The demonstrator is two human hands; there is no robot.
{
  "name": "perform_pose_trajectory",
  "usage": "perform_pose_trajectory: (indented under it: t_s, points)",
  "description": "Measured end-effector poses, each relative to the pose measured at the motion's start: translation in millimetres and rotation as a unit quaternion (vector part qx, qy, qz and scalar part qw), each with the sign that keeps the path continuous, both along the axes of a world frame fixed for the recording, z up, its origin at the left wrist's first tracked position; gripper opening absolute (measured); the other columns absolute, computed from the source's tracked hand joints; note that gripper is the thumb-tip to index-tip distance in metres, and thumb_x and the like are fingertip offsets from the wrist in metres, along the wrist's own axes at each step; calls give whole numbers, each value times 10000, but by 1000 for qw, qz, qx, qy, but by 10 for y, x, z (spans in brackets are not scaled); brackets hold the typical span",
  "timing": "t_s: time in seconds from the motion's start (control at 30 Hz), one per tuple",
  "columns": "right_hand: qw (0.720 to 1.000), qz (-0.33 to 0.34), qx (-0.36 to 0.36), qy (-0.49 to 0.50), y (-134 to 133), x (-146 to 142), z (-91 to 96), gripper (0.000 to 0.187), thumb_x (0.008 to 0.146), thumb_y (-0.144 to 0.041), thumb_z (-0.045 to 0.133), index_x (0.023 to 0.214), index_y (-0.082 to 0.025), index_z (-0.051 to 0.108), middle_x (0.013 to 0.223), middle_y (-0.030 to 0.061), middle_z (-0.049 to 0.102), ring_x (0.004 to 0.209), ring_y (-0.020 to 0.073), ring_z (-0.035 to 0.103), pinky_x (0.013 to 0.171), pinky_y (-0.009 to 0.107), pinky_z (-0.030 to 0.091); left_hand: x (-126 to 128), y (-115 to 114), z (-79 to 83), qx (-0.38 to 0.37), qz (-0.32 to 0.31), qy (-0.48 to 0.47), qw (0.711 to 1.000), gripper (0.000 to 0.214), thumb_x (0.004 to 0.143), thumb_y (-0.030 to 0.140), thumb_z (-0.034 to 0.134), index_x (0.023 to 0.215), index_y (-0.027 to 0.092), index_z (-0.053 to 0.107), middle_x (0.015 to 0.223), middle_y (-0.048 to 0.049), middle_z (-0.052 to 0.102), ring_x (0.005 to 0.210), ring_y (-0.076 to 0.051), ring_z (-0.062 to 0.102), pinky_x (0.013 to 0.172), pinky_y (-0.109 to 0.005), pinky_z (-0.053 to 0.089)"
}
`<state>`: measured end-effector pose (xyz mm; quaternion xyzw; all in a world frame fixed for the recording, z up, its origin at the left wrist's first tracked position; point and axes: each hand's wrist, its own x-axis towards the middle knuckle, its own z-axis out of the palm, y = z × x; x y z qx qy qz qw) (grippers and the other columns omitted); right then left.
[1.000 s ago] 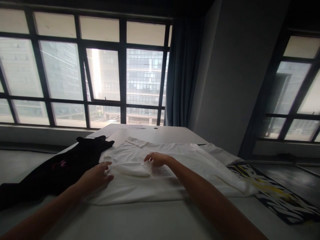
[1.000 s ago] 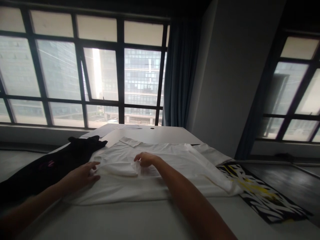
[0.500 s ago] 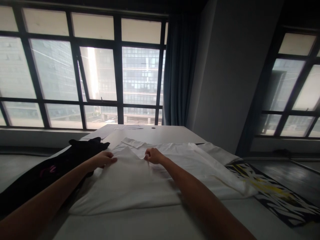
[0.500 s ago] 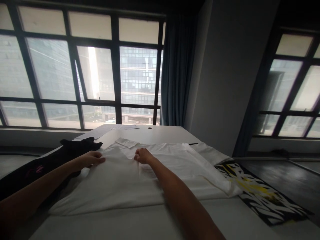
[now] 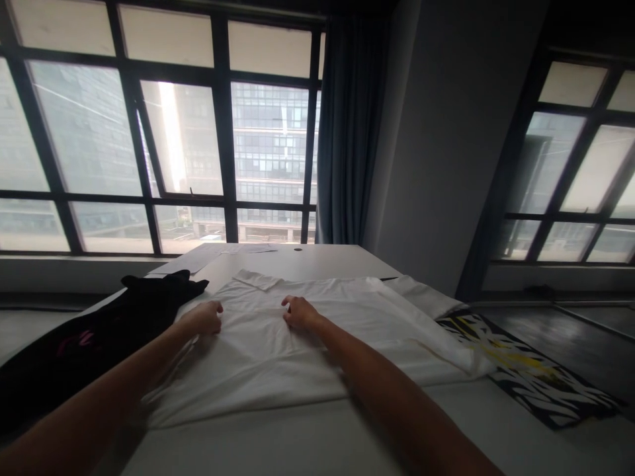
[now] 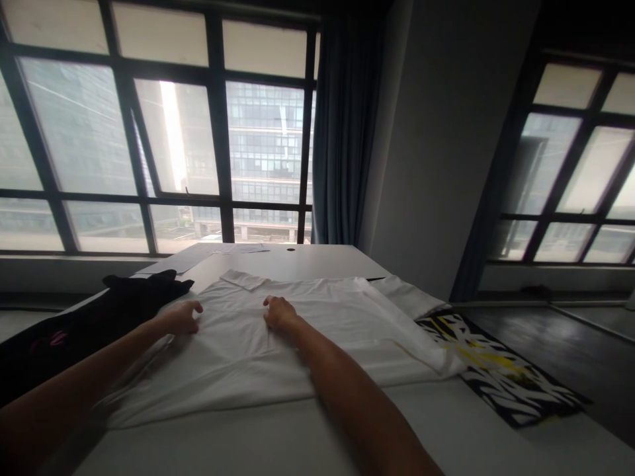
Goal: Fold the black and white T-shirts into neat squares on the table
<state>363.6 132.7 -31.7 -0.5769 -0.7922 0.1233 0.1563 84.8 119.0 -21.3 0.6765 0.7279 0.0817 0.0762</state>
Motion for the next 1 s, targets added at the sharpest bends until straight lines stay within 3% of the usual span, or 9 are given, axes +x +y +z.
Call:
perform_pose_trajectory:
  t_s: [0.1,0.2,0.3,0.5,0.63,0.7,0.83,0.93,1.0]
  points:
    - [1000,-7,-11,-25,107,111,58,392,803,-275,676,1192,-225,657,1058,43,727,957,180,666,803,242,474,108,-29,-7,31,-26,62,997,426,660,187,646,1084,192,683,1210,-145,672,1133,-313,618,874,-375,497]
    - [998,-34,-14,-50,276,357,129,340,804,-276,675,1137,-208,689,1064,67,722,998,213,656,826,272,471,347,110,-13,66,-74,99,990,372,797,294,588,1153,219,665,1301,-122,620,1199,-286,571,933,-384,473]
    - [996,-63,-10,-70,407,679,123,313,809,-260,670,1114,-197,703,1108,89,705,1042,231,638,850,284,460,621,448,20,86,-103,123,983,384,876,376,524,1207,222,644,1304,-120,609,1188,-275,562,924,-387,481]
    - [994,-71,79,-39,377,1032,-168,265,891,-327,590,1069,-179,719,1182,94,645,1076,202,582,919,274,419,866,1208,70,94,-109,159,977,447,816,270,593,1258,212,618,1324,-159,573,1234,-320,502,933,-446,474]
    - [990,-78,114,-23,312,1021,-266,264,922,-319,544,1083,-190,709,1165,91,639,1108,218,538,949,307,396,887,1456,35,91,-133,156,974,264,840,233,529,1021,241,720,1246,-123,628,1197,-299,531,928,-435,468]
    - [991,-72,111,-19,308,1014,-260,262,927,-320,533,1082,-197,706,1164,87,638,1108,216,532,952,311,394,893,1505,49,100,-137,149,974,238,851,229,498,935,221,721,1189,-121,655,1145,-295,567,907,-427,474]
    - [991,-68,109,-27,323,1020,-257,272,935,-332,514,1090,-203,696,1188,80,633,1113,218,528,956,313,393,870,1473,234,150,-114,121,975,343,924,258,366,1092,137,640,1081,-179,681,967,-295,651,822,-418,500]
    - [989,-79,114,-40,327,1018,-263,337,931,-325,509,1219,-199,632,1249,93,610,1157,229,506,985,329,374,815,1278,489,200,-123,102,967,393,966,272,280,1198,123,561,1086,-165,674,931,-258,655,805,-362,503]
    - [985,-95,137,-52,315,1014,-230,491,910,-349,544,1369,-180,511,1335,123,557,1204,254,472,1012,363,353,770,1038,666,236,-163,98,953,373,958,231,294,1217,138,545,1121,-138,653,931,-231,641,810,-333,502]
